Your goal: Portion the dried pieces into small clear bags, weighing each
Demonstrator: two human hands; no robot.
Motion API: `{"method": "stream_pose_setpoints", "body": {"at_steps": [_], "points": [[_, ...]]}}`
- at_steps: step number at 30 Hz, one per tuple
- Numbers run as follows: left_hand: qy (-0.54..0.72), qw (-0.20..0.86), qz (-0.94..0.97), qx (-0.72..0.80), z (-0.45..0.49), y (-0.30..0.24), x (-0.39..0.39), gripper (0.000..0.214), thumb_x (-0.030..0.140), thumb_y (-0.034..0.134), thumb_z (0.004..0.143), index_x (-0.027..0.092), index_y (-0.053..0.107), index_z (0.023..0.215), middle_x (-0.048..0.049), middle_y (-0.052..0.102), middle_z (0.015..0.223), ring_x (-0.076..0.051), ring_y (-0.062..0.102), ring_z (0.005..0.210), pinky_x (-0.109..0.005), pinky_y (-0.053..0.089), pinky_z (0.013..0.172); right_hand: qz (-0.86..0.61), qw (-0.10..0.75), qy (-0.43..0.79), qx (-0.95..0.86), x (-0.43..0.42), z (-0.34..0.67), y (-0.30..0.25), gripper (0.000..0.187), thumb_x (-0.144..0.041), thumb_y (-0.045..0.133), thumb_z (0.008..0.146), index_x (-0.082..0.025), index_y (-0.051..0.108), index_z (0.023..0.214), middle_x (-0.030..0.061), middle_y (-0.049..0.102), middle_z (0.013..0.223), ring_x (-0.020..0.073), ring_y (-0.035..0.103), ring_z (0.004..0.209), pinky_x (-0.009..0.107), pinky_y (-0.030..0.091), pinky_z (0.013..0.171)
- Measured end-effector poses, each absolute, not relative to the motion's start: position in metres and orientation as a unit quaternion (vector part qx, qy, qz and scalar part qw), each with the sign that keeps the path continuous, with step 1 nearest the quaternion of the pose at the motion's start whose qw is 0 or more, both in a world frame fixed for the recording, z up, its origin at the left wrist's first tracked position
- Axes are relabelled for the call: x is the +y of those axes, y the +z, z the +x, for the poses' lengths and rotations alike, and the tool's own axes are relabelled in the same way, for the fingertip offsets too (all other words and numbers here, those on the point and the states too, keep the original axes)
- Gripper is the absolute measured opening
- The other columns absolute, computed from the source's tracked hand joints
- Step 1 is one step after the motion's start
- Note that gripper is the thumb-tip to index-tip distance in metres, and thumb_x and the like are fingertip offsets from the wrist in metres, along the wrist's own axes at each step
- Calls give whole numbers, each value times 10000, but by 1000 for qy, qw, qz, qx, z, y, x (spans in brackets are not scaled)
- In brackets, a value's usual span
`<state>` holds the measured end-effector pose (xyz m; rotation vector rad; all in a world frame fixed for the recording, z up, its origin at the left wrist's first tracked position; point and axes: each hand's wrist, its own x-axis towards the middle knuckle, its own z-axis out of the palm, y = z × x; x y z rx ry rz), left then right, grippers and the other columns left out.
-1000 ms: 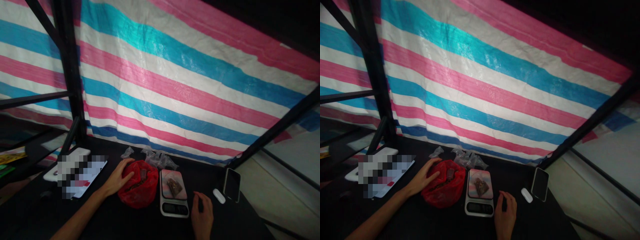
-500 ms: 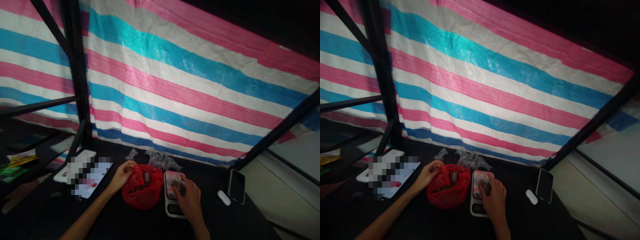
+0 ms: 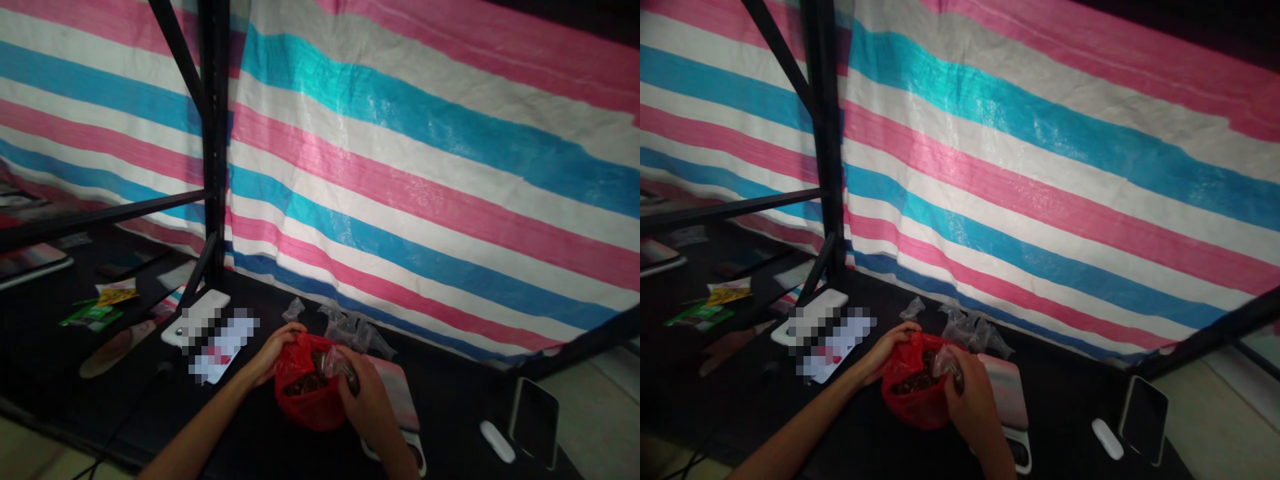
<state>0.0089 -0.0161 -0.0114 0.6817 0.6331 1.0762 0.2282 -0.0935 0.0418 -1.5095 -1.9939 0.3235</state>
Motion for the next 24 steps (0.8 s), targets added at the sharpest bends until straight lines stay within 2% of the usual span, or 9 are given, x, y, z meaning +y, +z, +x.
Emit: {"method": "stream_pose_setpoints", "body": {"at_steps": [4, 8, 12, 16, 21, 24], "points": [[484, 785, 283, 263, 7, -6, -18, 238, 168, 662, 663, 180, 663, 901, 1, 680, 745, -133, 626, 626, -232, 464, 627, -546, 241, 127, -792, -87, 203, 46, 525, -119, 542, 805, -218, 641, 1311, 89, 690, 1276, 289, 608, 1196, 484, 411, 1107], [494, 793, 257, 246, 7, -5, -16, 209, 171, 673, 677, 174, 656, 885, -6, 689, 747, -136, 638, 646, -234, 476, 648, -555, 220, 142, -790, -82, 202, 40, 486, -153, 563, 830, -215, 652, 1304, 92, 703, 1253, 295, 617, 1180, 481, 434, 1081], [502, 796, 240, 238, 7, -8, -12, 193, 160, 676, 685, 169, 660, 877, -12, 693, 755, -141, 648, 662, -236, 482, 661, -570, 226, 156, -774, -82, 206, 34, 478, -175, 551, 854, -227, 648, 1319, 94, 709, 1249, 284, 637, 1163, 460, 455, 1055], [502, 797, 238, 235, 6, -8, -13, 183, 159, 673, 690, 162, 669, 873, -18, 694, 760, -148, 651, 666, -242, 483, 655, -568, 253, 155, -767, -84, 209, 31, 392, -209, 554, 876, -239, 698, 1239, 87, 726, 1216, 274, 655, 1126, 437, 475, 1021], [510, 793, 239, 231, 4, -6, -15, 172, 165, 684, 693, 161, 675, 865, -14, 690, 767, -144, 646, 660, -245, 484, 660, -582, 275, 150, -750, -85, 211, 26, 467, -215, 607, 836, -272, 676, 1293, 70, 733, 1190, 285, 666, 1090, 429, 515, 967], [518, 790, 235, 229, 4, -6, -14, 140, 219, 697, 730, 162, 677, 856, -15, 686, 768, -150, 653, 679, -252, 491, 682, -592, 295, 130, -739, -85, 211, 22, 392, -248, 589, 860, -262, 710, 1233, 75, 747, 1137, 278, 681, 1036, 410, 537, 917]]}}
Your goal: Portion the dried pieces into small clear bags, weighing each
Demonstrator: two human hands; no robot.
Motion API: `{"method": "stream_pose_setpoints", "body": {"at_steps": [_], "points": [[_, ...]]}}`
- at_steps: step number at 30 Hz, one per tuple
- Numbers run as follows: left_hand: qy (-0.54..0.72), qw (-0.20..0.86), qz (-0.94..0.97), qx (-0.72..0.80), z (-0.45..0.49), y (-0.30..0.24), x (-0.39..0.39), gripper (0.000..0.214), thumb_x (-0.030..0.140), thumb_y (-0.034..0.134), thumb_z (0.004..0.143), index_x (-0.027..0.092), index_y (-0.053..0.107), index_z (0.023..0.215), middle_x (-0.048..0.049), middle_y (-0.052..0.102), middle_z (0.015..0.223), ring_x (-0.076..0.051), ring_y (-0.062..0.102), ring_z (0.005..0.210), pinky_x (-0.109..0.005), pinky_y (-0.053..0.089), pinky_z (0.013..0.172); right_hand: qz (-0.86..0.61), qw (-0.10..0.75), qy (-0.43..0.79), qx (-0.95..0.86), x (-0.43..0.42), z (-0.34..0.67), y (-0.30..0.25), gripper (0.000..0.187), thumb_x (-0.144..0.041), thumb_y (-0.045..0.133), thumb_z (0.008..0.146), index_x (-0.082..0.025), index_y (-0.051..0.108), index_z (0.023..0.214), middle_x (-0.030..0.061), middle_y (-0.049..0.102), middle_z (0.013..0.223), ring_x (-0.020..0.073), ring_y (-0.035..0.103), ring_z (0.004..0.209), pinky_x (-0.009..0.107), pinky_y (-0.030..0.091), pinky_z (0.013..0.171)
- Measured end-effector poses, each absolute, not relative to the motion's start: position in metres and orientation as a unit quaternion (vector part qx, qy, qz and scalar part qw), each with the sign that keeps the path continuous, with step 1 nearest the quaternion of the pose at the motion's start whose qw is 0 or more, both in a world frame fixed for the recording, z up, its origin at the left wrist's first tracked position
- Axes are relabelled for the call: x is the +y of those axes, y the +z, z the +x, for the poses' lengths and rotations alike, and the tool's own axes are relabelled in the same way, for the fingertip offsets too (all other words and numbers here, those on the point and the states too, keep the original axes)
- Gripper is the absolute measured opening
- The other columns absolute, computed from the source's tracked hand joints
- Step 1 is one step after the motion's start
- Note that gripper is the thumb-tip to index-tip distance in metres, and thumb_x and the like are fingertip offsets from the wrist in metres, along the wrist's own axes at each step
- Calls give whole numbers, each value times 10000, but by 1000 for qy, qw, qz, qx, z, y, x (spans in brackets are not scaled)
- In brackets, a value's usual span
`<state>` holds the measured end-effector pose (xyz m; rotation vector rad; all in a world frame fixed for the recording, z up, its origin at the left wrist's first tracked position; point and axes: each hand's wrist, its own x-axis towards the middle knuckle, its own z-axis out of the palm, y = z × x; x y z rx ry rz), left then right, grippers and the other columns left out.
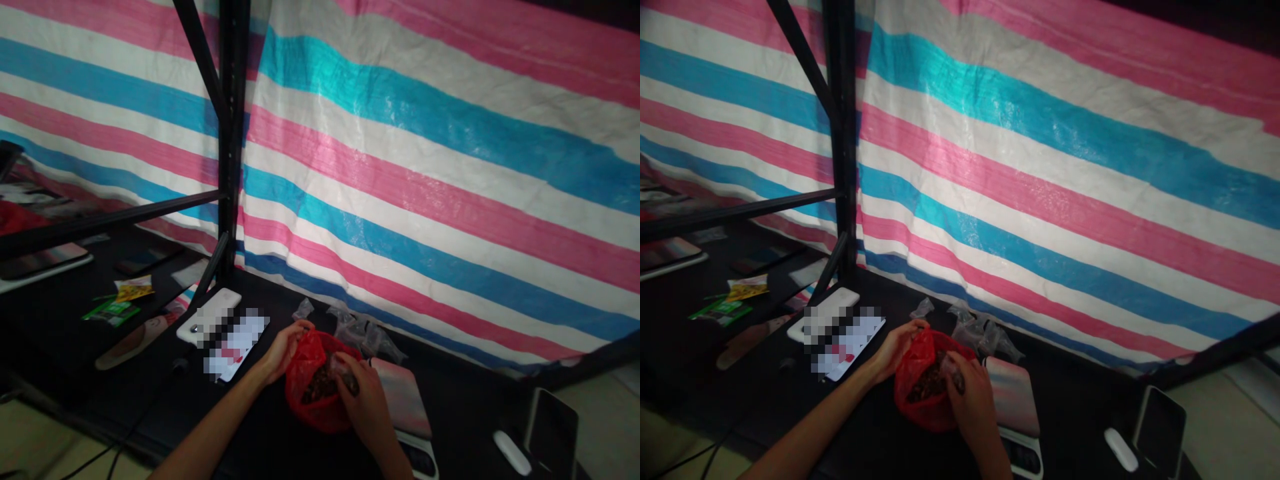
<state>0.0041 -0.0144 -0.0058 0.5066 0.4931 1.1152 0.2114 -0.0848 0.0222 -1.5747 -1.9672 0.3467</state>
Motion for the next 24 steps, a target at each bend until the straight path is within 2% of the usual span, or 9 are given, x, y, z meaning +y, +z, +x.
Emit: {"method": "stream_pose_setpoints", "body": {"at_steps": [4, 9, 12, 16, 18, 21, 24], "points": [[523, 790, 227, 226, 4, -5, -14, 162, 283, 709, 764, 157, 688, 863, -28, 692, 785, -162, 662, 706, -267, 506, 705, -579, 310, 117, -745, -85, 212, 21, 419, -276, 519, 924, -249, 654, 1321, 81, 736, 1181, 260, 673, 1077, 394, 522, 946], [525, 788, 228, 228, 2, -5, -14, 184, 308, 710, 767, 148, 697, 856, -40, 690, 780, -162, 662, 702, -267, 520, 704, -582, 323, 132, -735, -91, 214, 20, 333, -330, 529, 943, -246, 706, 1212, 78, 739, 1171, 269, 663, 1090, 419, 506, 971], [527, 780, 240, 237, 1, -5, -14, 212, 333, 712, 766, 146, 694, 864, -49, 688, 786, -171, 665, 700, -277, 524, 693, -600, 355, 143, -702, -94, 228, 15, 362, -372, 556, 928, -231, 685, 1236, 90, 715, 1232, 278, 640, 1151, 436, 486, 1011], [549, 748, 265, 262, -2, -7, -10, 186, 253, 751, 726, 158, 683, 871, -30, 693, 843, -158, 670, 739, -252, 510, 692, -637, 408, 111, -644, -94, 270, 9, 449, -463, 536, 916, -197, 662, 1255, 124, 694, 1269, 291, 634, 1174, 456, 469, 1025], [567, 727, 274, 271, -6, -9, -6, 216, 221, 757, 718, 167, 680, 913, -24, 699, 880, -157, 678, 793, -249, 510, 735, -667, 392, 84, -628, -94, 294, 8, 473, -499, 529, 891, -198, 679, 1225, 125, 723, 1201, 307, 658, 1129, 505, 442, 1031], [594, 705, 281, 267, -11, -10, -2, 236, 257, 741, 739, 170, 673, 947, -34, 712, 898, -183, 690, 890, -303, 514, 878, -698, 328, 71, -633, -97, 319, 9, 486, -506, 547, 850, -225, 686, 1221, 112, 722, 1216, 330, 633, 1177, 582, 350, 1072], [602, 698, 287, 260, -14, -9, -2, 239, 270, 731, 751, 161, 671, 954, -57, 724, 922, -208, 696, 921, -353, 508, 931, -687, 338, 73, -639, -103, 331, 6, 573, -526, 605, 818, -231, 633, 1308, 112, 672, 1321, 329, 579, 1259, 559, 326, 1104]]}}
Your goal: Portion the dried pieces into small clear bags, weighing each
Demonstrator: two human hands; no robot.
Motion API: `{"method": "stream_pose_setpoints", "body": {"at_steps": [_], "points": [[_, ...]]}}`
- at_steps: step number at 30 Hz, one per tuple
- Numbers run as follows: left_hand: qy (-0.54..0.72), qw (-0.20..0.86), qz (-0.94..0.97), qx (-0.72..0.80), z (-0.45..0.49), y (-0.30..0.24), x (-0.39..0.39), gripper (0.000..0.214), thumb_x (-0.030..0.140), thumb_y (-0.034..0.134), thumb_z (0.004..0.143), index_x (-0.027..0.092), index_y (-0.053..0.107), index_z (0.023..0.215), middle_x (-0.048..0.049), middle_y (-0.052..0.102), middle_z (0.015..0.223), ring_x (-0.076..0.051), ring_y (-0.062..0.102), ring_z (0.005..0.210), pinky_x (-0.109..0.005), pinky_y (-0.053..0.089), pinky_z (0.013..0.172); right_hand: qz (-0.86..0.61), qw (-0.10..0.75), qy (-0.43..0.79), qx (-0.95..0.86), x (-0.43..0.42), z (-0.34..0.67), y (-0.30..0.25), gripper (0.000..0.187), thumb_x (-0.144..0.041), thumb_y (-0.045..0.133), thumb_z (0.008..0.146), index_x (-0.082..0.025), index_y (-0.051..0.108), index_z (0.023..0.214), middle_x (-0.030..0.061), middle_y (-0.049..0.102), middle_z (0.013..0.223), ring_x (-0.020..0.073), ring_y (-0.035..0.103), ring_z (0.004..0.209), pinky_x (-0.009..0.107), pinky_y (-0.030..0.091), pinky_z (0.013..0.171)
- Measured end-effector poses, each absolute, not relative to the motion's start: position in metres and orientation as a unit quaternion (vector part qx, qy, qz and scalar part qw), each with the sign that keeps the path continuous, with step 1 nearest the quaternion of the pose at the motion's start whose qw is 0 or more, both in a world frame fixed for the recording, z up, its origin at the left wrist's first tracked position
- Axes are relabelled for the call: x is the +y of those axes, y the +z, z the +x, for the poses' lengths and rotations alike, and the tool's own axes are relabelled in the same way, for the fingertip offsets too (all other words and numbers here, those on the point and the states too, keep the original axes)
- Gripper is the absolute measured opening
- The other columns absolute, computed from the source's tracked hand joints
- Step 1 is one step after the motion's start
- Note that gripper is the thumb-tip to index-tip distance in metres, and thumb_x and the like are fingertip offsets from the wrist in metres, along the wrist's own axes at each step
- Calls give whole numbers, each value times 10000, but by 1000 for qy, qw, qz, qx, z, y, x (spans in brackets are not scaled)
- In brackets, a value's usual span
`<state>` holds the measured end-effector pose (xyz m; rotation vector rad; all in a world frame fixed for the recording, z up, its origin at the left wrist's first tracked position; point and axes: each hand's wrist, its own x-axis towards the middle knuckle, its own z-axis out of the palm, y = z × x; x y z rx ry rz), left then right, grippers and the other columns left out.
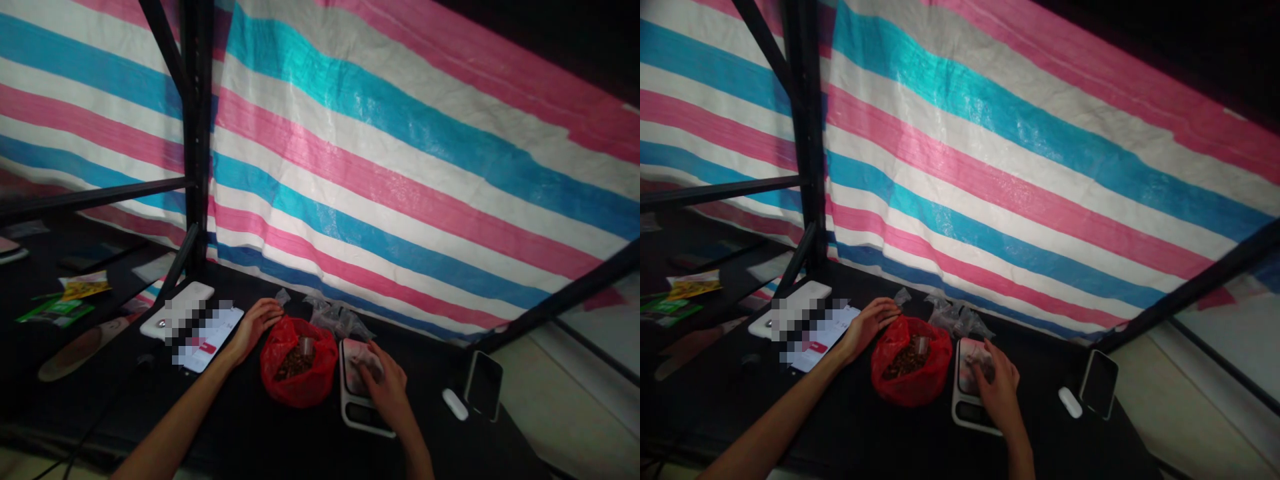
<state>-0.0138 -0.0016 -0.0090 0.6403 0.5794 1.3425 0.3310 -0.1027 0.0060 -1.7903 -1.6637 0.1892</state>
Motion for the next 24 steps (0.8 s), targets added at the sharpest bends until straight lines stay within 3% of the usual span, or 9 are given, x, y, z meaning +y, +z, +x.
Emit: {"method": "stream_pose_setpoints", "body": {"at_steps": [3, 7, 15, 24], "points": [[602, 697, 294, 256, -14, -9, -4, 239, 267, 730, 760, 153, 673, 962, -72, 728, 919, -222, 701, 924, -372, 512, 933, -671, 440, 47, -595, -114, 342, -6, 640, -572, 605, 831, -185, 594, 1341, 144, 618, 1386, 322, 555, 1288, 501, 377, 1107], [600, 694, 301, 261, -13, -10, -4, 236, 263, 734, 759, 152, 675, 959, -73, 731, 915, -222, 705, 918, -367, 518, 922, -694, 530, 20, -487, -135, 360, -30, 643, -611, 570, 848, -148, 598, 1293, 172, 626, 1354, 350, 555, 1279, 517, 392, 1101], [570, 703, 330, 269, -10, -12, -6, 244, 265, 737, 756, 158, 690, 970, -73, 734, 953, -197, 701, 890, -310, 520, 845, -713, 541, 4, -447, -147, 360, -36, 610, -628, 543, 845, -144, 640, 1204, 183, 656, 1275, 363, 576, 1227, 543, 379, 1093], [576, 687, 342, 280, -12, -10, -9, 269, 267, 747, 713, 160, 683, 952, -69, 735, 957, -212, 697, 931, -327, 514, 891, -711, 523, -8, -470, -148, 361, -36, 563, -625, 529, 862, -156, 659, 1143, 175, 681, 1203, 351, 594, 1164, 527, 394, 1056]]}}
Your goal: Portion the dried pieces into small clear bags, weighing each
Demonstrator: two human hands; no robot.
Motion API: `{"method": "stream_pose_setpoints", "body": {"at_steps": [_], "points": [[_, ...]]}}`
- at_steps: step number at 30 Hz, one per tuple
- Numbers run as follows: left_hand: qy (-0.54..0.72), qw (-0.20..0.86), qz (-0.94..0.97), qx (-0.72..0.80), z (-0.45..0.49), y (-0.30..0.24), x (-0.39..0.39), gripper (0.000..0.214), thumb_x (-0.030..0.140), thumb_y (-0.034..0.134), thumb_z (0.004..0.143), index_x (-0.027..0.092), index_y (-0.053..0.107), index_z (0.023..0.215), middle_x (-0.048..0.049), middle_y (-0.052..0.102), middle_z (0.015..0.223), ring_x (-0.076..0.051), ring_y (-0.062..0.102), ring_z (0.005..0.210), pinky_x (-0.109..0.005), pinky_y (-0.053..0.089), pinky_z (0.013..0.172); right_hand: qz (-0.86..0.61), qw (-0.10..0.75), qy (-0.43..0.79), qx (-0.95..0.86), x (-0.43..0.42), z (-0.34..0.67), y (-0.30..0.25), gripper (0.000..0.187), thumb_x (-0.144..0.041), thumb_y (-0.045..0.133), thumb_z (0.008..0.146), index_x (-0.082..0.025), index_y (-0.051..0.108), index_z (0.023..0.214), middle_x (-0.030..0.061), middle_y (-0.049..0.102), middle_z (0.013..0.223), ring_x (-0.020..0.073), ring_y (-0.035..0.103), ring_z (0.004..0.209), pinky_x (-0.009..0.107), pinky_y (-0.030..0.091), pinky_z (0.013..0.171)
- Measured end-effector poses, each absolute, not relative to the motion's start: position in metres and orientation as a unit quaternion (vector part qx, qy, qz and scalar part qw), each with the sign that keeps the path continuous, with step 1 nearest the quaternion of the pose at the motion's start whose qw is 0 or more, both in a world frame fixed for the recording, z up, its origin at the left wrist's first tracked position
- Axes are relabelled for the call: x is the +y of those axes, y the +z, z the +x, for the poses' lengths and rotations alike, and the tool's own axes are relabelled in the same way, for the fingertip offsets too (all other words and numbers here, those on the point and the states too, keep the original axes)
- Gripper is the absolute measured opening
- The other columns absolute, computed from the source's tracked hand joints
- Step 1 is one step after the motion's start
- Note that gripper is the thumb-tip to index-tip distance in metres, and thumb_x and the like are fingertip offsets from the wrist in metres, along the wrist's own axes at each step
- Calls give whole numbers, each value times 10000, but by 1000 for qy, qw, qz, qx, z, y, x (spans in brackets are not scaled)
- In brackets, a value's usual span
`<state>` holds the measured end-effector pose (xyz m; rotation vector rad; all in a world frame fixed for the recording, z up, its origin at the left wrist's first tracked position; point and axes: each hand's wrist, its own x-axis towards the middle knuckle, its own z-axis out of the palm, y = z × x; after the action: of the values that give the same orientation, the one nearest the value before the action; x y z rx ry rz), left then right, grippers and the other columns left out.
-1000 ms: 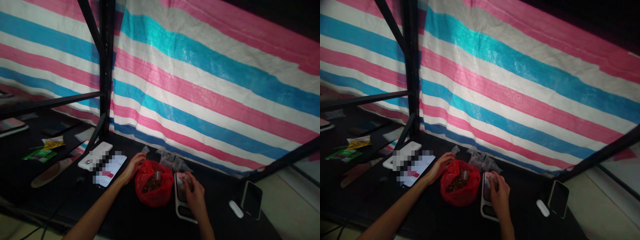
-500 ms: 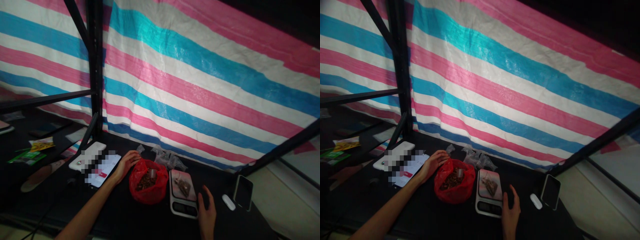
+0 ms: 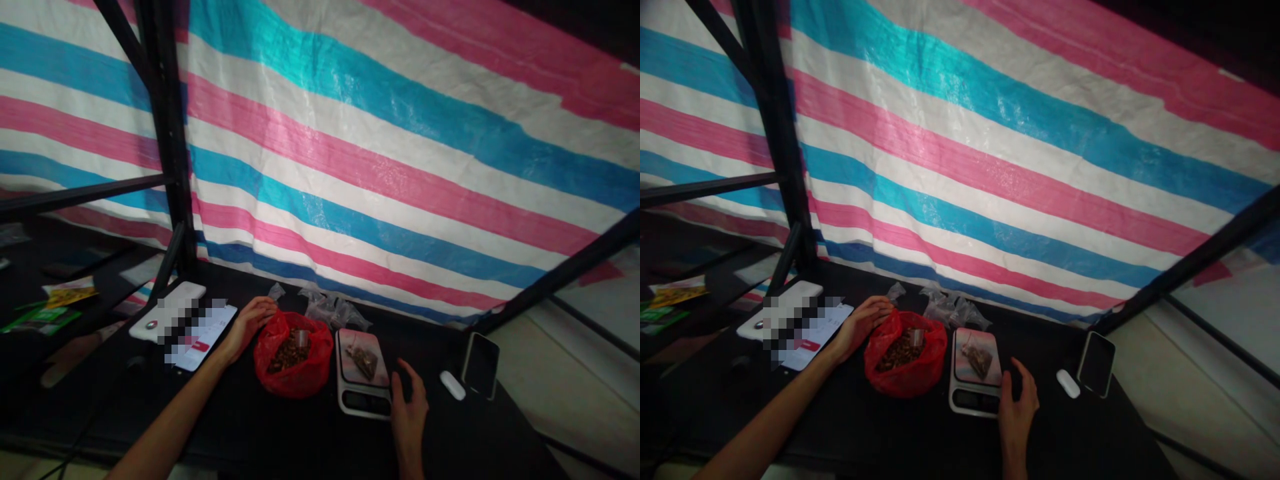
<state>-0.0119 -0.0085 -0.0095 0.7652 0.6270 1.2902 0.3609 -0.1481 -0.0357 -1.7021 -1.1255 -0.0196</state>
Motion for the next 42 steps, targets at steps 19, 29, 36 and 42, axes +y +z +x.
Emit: {"method": "stream_pose_setpoints", "body": {"at_steps": [19, 29, 36, 42], "points": [[595, 549, 467, 356, -6, -9, -12, 243, 325, 668, 743, 175, 690, 933, -61, 702, 962, -248, 649, 944, -362, 490, 878, -696, 311, -70, -644, -117, 317, 2, 462, -550, 561, 894, -240, 657, 1222, 103, 682, 1245, 326, 541, 1223, 498, 322, 1031], [570, 324, 654, 378, -8, -4, -29, 252, 272, 616, 843, 212, 678, 1080, -100, 658, 1186, -280, 567, 1146, -424, 404, 1052, -662, 404, 84, -625, -69, 291, 28, 474, -459, 658, 807, -211, 671, 1211, 87, 755, 1021, 290, 686, 979, 513, 435, 976], [450, 509, 668, 303, 11, -4, -35, 200, 278, 552, 886, 174, 664, 1015, -69, 706, 1011, -237, 656, 992, -356, 496, 932, -532, 525, 181, -640, -31, 208, 53, 421, -391, 686, 823, -189, 673, 1192, 77, 728, 1003, 234, 680, 894, 383, 552, 854], [561, 479, 567, 367, 12, -11, -25, 322, 344, 667, 855, 201, 637, 1142, -70, 707, 1126, -240, 646, 1083, -376, 462, 1021, -501, 508, 251, -654, -21, 166, 32, 381, -293, 727, 788, -220, 687, 1159, 27, 714, 923, 212, 684, 853, 362, 565, 843]]}}
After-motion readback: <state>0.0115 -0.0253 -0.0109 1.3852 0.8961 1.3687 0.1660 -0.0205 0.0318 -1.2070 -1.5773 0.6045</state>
